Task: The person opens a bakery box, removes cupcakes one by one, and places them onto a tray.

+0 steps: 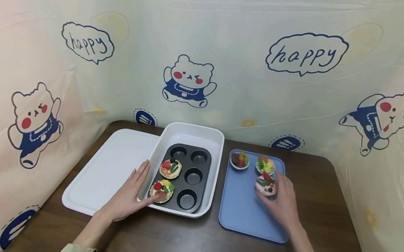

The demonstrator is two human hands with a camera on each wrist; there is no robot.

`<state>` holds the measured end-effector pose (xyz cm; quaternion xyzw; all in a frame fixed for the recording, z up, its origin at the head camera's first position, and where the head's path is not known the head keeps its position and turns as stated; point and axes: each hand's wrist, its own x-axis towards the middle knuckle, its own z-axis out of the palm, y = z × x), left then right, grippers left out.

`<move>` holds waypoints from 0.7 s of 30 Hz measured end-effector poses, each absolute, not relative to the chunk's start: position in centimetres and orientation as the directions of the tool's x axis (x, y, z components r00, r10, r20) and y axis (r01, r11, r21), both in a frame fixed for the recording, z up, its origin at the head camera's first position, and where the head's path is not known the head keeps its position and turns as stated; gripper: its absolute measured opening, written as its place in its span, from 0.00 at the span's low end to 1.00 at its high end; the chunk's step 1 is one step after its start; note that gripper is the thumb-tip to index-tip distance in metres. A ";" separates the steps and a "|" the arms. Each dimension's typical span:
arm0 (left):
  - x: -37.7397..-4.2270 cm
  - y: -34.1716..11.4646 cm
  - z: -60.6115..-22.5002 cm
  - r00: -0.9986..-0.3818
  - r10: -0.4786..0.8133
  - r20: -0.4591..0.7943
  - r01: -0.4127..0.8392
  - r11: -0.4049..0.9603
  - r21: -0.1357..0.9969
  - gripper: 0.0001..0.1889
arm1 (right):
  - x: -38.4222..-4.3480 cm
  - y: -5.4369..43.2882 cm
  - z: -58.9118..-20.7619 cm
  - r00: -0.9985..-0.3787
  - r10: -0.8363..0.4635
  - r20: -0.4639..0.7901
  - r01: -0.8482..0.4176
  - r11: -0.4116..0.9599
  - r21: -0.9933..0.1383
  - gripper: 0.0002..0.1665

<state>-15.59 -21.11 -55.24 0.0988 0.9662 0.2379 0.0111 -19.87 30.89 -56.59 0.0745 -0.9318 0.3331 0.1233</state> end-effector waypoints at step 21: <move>-15.5 -21.1 -55.0 -0.980 0.196 0.032 0.188 0.862 0.471 0.65 | -23.1 20.3 -53.7 -0.869 -0.373 0.324 -0.493 0.608 -0.622 0.59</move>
